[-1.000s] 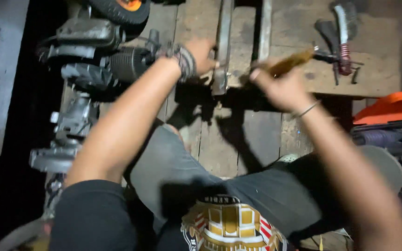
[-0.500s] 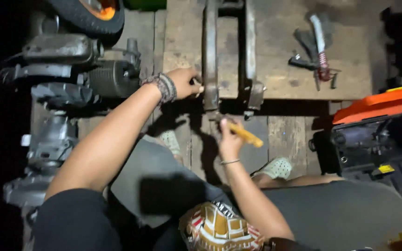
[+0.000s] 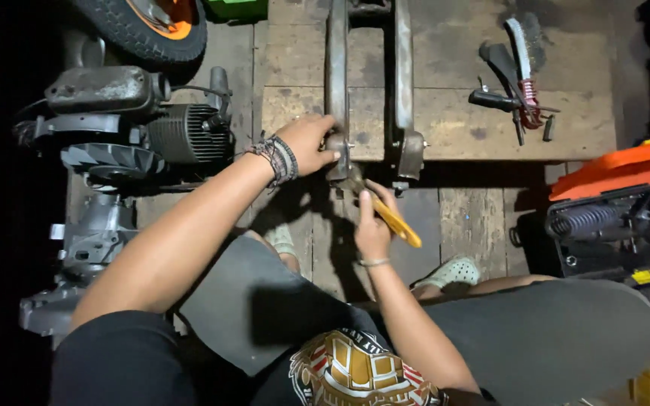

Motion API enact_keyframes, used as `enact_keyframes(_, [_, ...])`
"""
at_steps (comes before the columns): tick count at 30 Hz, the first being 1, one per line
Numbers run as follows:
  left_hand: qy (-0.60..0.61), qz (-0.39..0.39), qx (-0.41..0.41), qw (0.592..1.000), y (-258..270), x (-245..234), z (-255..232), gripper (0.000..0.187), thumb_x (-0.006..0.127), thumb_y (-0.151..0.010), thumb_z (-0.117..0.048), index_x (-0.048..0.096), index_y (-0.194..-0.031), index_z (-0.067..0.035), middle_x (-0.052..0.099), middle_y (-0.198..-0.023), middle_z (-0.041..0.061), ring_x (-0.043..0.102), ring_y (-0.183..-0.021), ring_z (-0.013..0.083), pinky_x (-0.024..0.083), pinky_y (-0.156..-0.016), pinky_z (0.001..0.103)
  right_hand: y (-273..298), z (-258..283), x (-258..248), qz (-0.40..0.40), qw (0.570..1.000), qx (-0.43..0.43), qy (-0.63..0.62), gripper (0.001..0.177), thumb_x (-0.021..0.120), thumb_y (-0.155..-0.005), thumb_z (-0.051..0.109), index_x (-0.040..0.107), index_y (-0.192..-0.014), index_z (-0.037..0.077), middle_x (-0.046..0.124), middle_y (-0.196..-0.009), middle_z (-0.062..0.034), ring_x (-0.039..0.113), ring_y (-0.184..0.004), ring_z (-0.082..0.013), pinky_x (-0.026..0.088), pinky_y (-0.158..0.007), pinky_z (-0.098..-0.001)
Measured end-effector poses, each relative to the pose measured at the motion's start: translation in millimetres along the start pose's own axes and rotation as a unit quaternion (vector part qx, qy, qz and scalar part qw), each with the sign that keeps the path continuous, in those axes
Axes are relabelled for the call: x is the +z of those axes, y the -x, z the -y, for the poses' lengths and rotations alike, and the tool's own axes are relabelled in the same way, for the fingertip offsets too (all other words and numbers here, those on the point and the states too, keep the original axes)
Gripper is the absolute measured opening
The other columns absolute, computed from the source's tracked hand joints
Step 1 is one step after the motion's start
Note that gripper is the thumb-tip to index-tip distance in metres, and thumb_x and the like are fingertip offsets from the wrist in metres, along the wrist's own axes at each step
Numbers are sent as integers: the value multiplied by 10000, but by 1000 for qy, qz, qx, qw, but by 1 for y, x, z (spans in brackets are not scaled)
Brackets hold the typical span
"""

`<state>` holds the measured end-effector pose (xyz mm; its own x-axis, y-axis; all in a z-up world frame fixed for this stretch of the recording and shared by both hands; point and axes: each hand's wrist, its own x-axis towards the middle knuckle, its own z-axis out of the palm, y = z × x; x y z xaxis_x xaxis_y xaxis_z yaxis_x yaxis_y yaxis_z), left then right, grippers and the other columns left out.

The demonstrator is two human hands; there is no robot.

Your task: The person scrubs a long metal part with a wire brush, then uses a hammer to tap a section of the part. They continue scrubbing the metal part with the wire brush.

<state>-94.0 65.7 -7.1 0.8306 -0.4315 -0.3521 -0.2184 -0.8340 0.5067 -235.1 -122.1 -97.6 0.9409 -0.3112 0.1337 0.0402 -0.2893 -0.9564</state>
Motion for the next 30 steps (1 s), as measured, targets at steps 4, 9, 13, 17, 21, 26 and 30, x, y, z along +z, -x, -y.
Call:
enact_keyframes(4, [-27, -7, 5, 1000, 4, 1, -11, 517, 682, -937, -457, 540, -1256, -75, 608, -1204, 187, 590, -1225, 393, 488, -1030, 523, 13, -56, 3, 33, 998, 37, 48, 260, 682, -1012, 256, 720, -1143, 35, 726, -1072, -223, 663, -1112, -433, 505, -993, -508])
enact_keyframes(9, [-67, -5, -4, 998, -2, 2, -10, 532, 694, -927, -439, 532, -1277, -73, 620, -1219, 197, 602, -1224, 406, 481, -1023, 552, 0, 11, 6, -49, 993, -103, -13, 168, 704, -949, 86, 745, -1106, 44, 733, -1072, -186, 703, -1079, -394, 533, -968, -486])
enact_keyframes(13, [-78, 6, -7, 997, 6, -6, -23, 509, 671, -933, -444, 525, -1261, -83, 614, -1217, 185, 626, -1183, 389, 512, -977, 519, 3, -17, -3, 19, 985, -171, 31, 162, 708, -919, 47, 772, -1059, 98, 744, -975, -94, 729, -965, -355, 569, -875, -433])
enact_keyframes(17, [-130, -36, 58, 989, -11, 6, -27, 517, 704, -918, -407, 539, -1288, -87, 574, -1291, 176, 591, -1225, 396, 491, -999, 519, -1, -20, -33, -59, 955, -216, 192, 123, 714, -933, 165, 763, -1044, 174, 682, -969, -32, 709, -889, -280, 562, -815, -379])
enact_keyframes(21, [-147, -52, 167, 974, -16, 16, -53, 509, 722, -903, -381, 571, -1287, -82, 576, -1282, 165, 582, -1196, 385, 489, -965, 499, 9, -92, -49, -66, 944, -224, 233, 399, 786, -785, -55, 732, -1140, 119, 600, -1174, -158, 689, -1030, -387, 558, -882, -456])
enact_keyframes(26, [-171, -63, 251, 951, -23, 31, -74, 752, 777, -875, -266, 405, -1507, -99, 463, -1474, 187, 530, -1292, 404, 486, -991, 520, 9, -28, -41, -47, 967, -176, 179, 156, 675, -893, 68, 747, -975, 179, 634, -1173, -100, 703, -1029, -366, 567, -909, -456])
enact_keyframes(30, [-219, -97, 274, 932, -43, 61, -59, 752, 802, -839, -275, 443, -1484, -132, 413, -1549, 151, 512, -1328, 352, 490, -1008, 501, -13, -35, -43, -26, 942, -246, 229, 140, 699, -783, 87, 733, -880, 182, 648, -1108, -93, 702, -1039, -332, 563, -900, -435])
